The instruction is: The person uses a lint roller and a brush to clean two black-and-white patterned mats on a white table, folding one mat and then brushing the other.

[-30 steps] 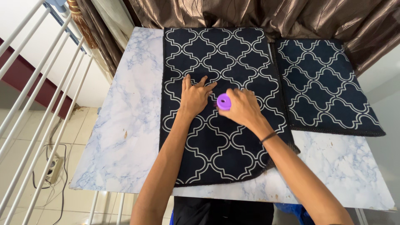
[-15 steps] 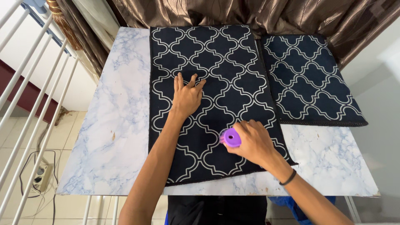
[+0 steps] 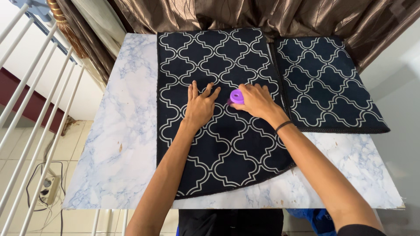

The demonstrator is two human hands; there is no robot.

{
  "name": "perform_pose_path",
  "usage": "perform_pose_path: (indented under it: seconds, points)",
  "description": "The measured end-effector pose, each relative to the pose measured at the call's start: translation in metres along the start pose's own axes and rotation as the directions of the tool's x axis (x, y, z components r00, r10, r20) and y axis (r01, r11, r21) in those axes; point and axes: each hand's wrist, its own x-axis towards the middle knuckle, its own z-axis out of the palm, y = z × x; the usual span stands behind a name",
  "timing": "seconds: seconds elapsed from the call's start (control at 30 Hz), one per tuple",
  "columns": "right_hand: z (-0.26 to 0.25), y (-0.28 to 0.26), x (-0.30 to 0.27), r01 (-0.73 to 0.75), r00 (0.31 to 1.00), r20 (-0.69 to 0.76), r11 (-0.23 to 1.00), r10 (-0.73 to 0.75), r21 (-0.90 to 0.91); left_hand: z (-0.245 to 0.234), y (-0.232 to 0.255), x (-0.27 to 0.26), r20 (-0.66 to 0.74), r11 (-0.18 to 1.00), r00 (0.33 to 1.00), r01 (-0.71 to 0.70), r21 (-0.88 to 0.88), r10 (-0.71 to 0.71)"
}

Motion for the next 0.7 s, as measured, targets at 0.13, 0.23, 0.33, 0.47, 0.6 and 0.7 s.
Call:
perform_pose_path:
  seconds: [0.13,0.23,0.33,0.47,0.6,0.7]
  points:
    - [0.006,0.002,0.001,-0.074,0.997,-0.003,0.995,0.074,0.067,-0.001,0.001,-0.002,-0.02,1.0,1.0,0.004,-0.005,-0.004]
    - [0.004,-0.011,-0.022,0.01,0.983,-0.184,0.997,-0.023,-0.076,-0.001,0.002,-0.002,-0.048,1.0,0.999,0.003,0.002,-0.003]
    - [-0.006,-0.024,-0.049,0.042,0.96,-0.274,0.997,-0.056,-0.058,-0.001,0.001,-0.002,-0.057,1.0,0.998,0.012,0.015,-0.011]
    - [-0.018,-0.033,-0.087,0.01,0.962,-0.273,0.999,-0.02,-0.037,0.002,0.001,-0.001,-0.067,1.0,0.998,0.009,0.005,-0.008]
    - [-0.021,-0.034,-0.097,-0.023,0.953,-0.303,0.996,-0.004,-0.085,0.002,0.004,-0.001,-0.057,1.0,0.998,-0.013,-0.016,0.013]
    - [-0.019,-0.031,-0.084,-0.047,0.954,-0.299,0.996,0.021,-0.079,0.002,0.012,-0.003,-0.064,0.998,0.997,-0.056,-0.041,0.054]
